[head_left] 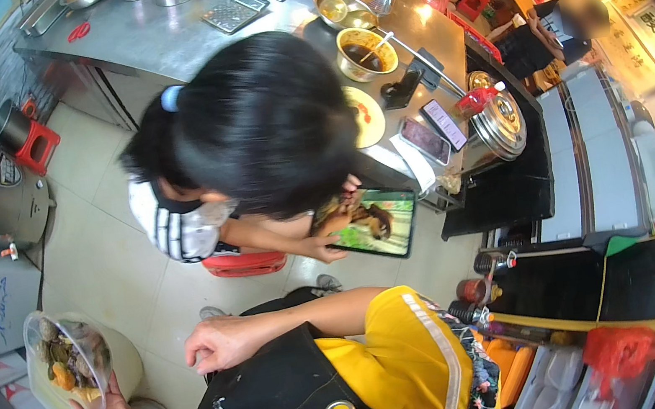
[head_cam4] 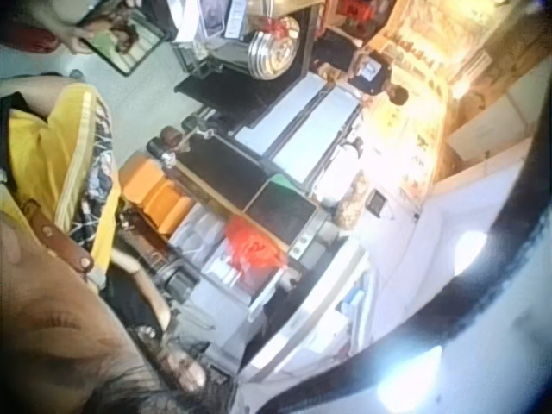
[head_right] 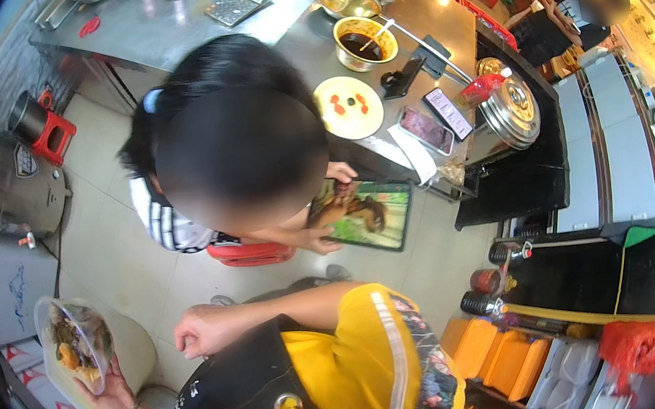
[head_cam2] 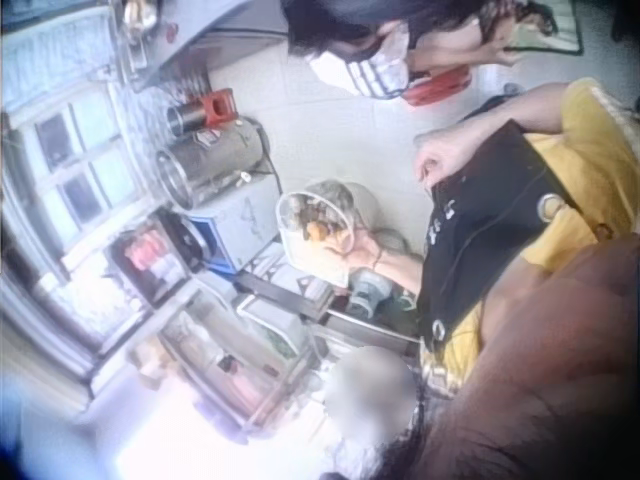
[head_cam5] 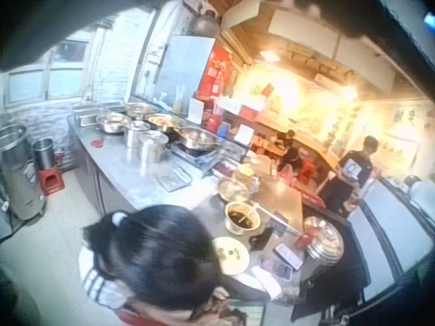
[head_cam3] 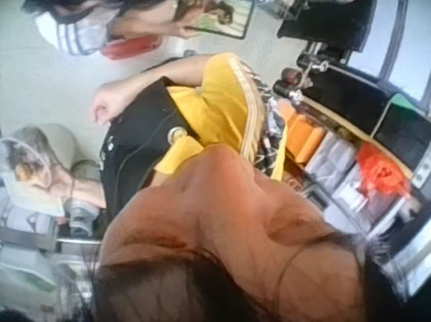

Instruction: The person assembles a mixed food bowl by adding various ingredients from metal containers using tongs and chopsticks, then adds sauces and condiments, and finally places the bowl into a plastic bag for takeaway.

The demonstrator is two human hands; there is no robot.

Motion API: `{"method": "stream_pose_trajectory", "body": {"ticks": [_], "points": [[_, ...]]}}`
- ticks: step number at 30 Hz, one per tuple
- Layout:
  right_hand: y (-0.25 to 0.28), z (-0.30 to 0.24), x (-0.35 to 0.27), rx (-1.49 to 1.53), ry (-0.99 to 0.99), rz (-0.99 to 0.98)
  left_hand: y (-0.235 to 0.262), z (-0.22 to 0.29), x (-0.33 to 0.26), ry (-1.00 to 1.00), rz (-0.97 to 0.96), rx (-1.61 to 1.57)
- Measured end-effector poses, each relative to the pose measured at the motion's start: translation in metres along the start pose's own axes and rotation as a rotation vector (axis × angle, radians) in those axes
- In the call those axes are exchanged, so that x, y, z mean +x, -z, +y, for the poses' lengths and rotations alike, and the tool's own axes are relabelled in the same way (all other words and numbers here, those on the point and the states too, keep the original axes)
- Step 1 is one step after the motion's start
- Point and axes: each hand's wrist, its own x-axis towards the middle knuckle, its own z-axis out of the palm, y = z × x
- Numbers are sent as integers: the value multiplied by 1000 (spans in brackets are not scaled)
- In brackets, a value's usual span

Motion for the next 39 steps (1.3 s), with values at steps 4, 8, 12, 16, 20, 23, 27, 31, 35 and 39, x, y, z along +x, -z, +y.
{"method": "stream_pose_trajectory", "body": {"ticks": [4, 8, 12, 16, 20, 23, 27, 31, 35, 39], "points": [[-25, -43, 92, -110, 129, -18, -8, 53, 62, 69, -6, 5], [-11, -56, 155, -226, 76, 96, 4, 71, 154, 154, -245, -16], [19, -35, 212, 39, -1, 342, -53, 61, 219, 221, -360, 28], [65, -59, 293, 307, 31, 631, -96, 73, 281, 277, -426, 71], [135, -79, 390, 244, 205, 853, -146, 91, 342, 227, -456, 114], [193, -101, 435, 220, 293, 893, -169, 94, 395, 223, -432, 115], [302, -122, 465, 1, 93, 1000, -194, 97, 456, 223, -428, 89], [422, -140, 508, -418, -68, 1136, -225, 87, 531, 270, -441, 124], [529, -165, 577, -730, -177, 1190, -264, 65, 618, 269, -484, 136], [623, -173, 656, -884, -478, 1179, -319, 40, 701, 220, -562, 142]]}}
